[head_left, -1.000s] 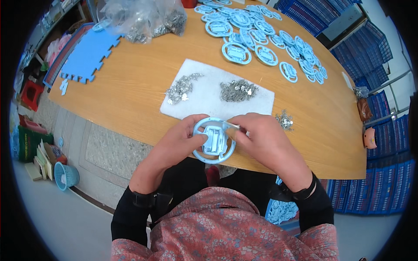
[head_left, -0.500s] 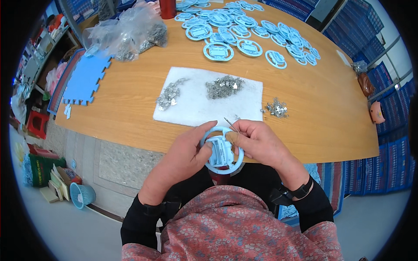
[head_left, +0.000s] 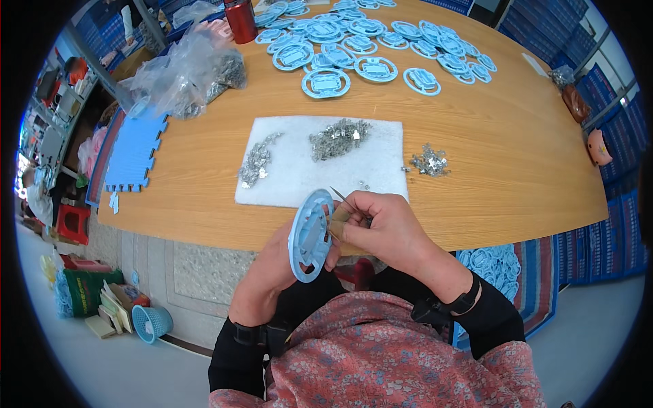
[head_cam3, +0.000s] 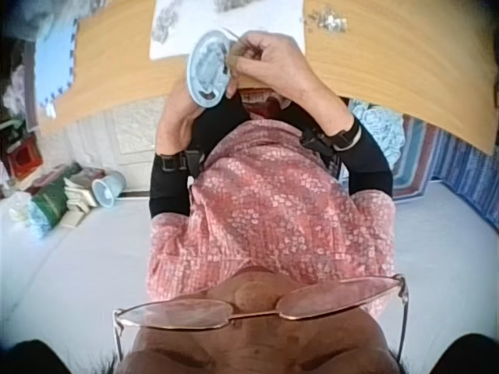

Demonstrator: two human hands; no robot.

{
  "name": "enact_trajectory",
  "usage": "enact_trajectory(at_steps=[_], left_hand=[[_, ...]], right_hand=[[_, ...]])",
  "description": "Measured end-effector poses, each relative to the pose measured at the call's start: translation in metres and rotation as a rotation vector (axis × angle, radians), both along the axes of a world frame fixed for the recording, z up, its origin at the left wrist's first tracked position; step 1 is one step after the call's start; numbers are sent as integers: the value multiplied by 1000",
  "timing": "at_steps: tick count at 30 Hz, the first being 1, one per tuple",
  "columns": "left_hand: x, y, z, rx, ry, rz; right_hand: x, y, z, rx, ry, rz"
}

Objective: The person sits at a table and assembles light blue plastic rings by inserting small metal pins into them using a wooden stick. The person picks up a ring, aligns it, and uses the stick to push the pin into place, repeating this process for multiple units.

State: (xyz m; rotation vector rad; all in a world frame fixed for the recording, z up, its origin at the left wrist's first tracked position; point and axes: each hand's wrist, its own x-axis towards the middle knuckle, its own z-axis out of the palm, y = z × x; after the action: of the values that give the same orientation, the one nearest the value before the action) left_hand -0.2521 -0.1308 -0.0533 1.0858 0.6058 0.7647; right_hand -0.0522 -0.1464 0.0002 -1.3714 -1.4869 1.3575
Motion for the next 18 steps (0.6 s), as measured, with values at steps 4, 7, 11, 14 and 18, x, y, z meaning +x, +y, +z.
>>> enact_trajectory(at_steps=[4,7,11,14,18], left_hand=[[7,-2,4,-86,84,18],[6,-1,-7,40,168,31],[13,0,-5,-232,-202,-82],[20,3,-8,-491,-448,-127],[26,1,-8,-594,-551,-192]], right_hand=[[4,4,-4,19,-72,-4],[11,10,-23,8,-80,-6],[18,10,-23,-82,104,30],[26,8,-27,-48,134,-14],[27,-1,-16,-134,264,-13]])
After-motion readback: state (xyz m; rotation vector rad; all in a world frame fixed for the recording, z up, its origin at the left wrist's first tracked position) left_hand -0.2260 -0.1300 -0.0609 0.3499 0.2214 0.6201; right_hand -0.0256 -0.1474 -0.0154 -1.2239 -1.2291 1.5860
